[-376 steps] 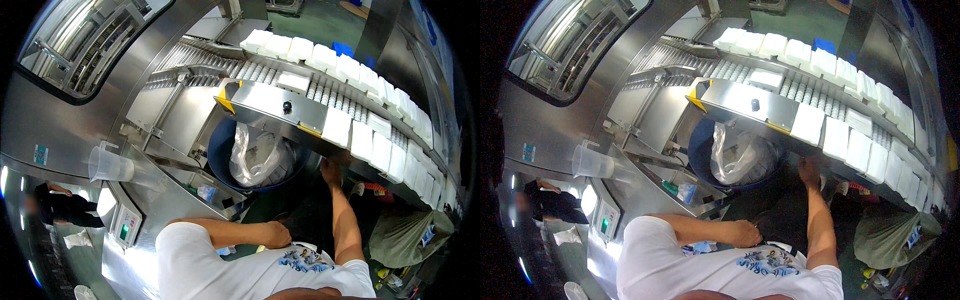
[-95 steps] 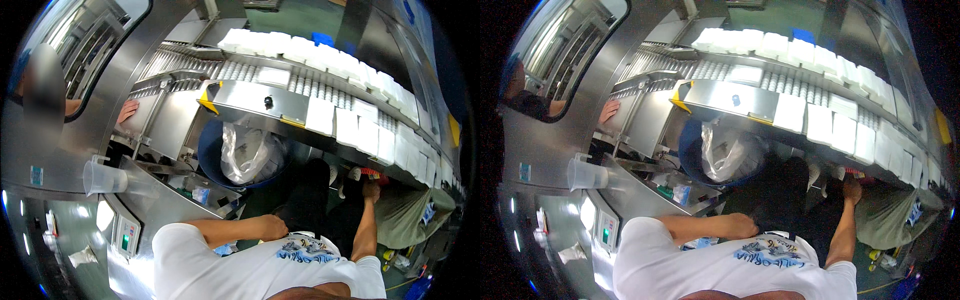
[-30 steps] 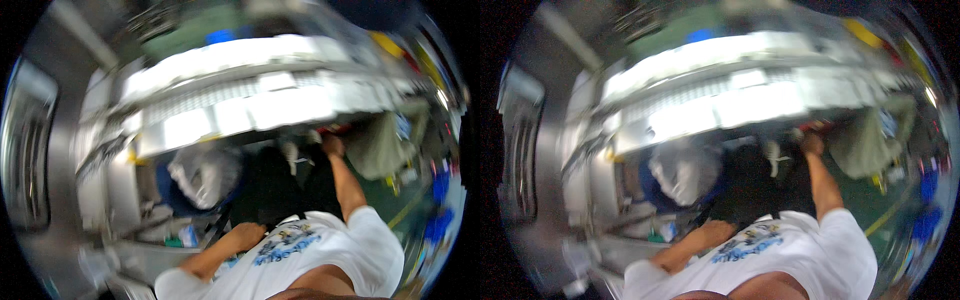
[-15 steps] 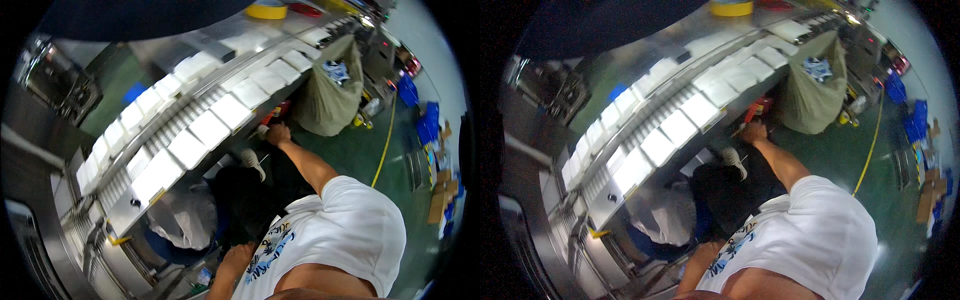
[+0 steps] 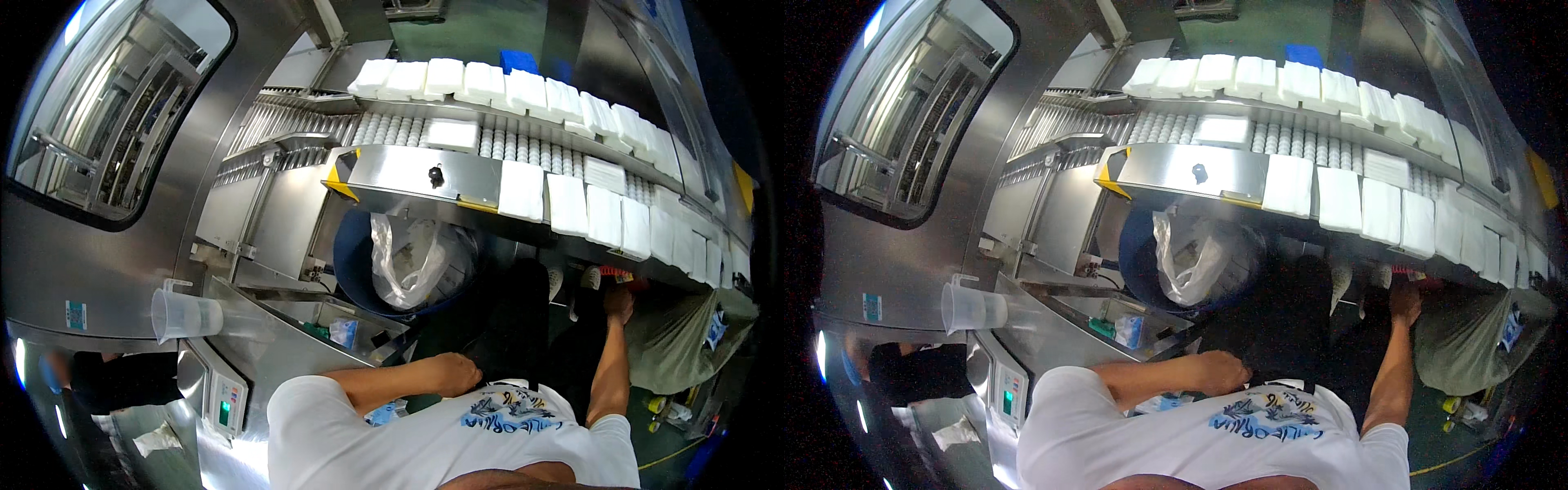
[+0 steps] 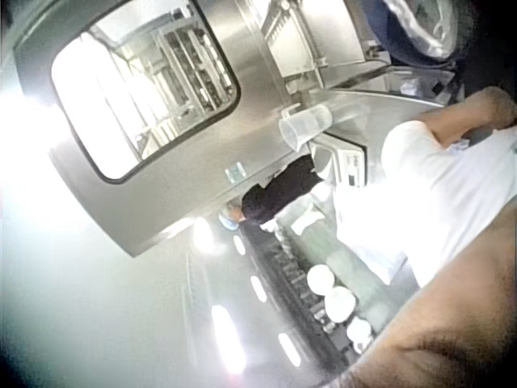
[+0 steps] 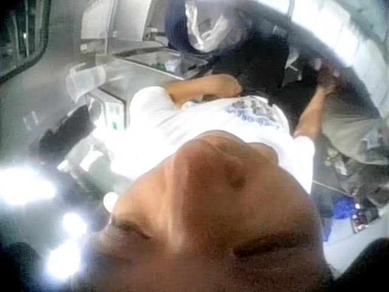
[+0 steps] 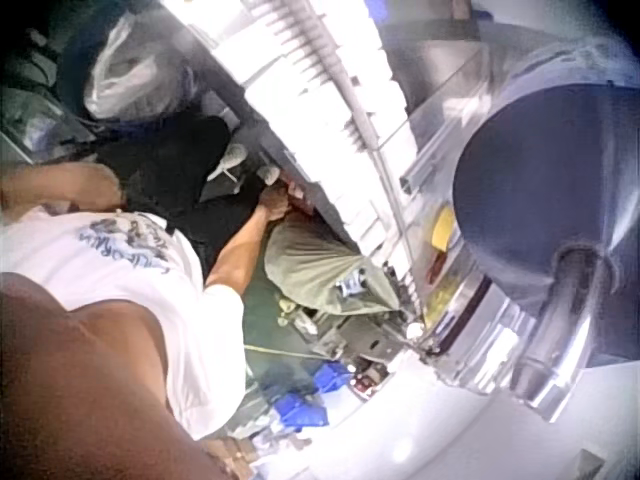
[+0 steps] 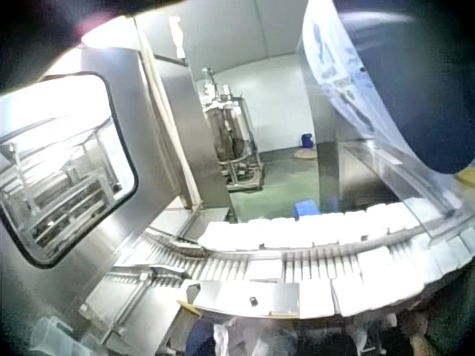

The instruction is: The person picks up white rectangular packages from a conveyor belt, inspects them by turning them over in their hands, and places them back on the belt. This process is repeated continuously throughout the video.

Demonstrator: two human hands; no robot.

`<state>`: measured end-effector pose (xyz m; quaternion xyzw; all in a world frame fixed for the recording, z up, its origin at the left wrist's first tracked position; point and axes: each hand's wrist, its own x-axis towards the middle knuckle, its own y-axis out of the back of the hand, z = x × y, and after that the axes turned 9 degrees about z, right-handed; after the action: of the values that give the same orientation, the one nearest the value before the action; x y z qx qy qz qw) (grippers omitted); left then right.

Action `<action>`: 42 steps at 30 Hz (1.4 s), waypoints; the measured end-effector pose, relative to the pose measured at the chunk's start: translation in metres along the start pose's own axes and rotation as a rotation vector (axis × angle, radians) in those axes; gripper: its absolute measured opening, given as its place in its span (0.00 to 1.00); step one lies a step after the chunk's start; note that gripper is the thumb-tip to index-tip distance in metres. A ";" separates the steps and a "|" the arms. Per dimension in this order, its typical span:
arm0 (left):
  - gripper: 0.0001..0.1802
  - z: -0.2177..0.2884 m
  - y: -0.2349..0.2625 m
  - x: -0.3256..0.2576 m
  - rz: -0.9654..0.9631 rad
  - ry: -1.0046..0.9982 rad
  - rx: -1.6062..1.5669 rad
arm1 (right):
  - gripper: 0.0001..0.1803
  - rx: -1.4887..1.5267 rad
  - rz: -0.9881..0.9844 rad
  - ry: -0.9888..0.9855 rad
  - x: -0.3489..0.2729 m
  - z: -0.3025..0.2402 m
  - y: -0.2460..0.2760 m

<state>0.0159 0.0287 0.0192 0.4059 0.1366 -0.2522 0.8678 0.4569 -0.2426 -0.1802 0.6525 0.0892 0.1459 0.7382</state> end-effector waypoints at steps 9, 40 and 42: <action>0.16 0.001 -0.002 0.005 0.013 0.015 -0.008 | 0.28 0.039 0.013 -0.001 0.005 0.008 -0.001; 0.23 -0.004 -0.017 0.002 0.068 0.010 -0.032 | 0.24 -0.014 -0.110 -0.046 -0.003 -0.021 0.026; 0.24 -0.006 -0.006 0.005 0.030 -0.030 -0.002 | 0.23 -0.116 -0.002 0.022 0.000 0.013 -0.003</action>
<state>0.0171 0.0281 0.0095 0.4032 0.1175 -0.2449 0.8738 0.4616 -0.2554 -0.1816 0.6068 0.0896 0.1572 0.7740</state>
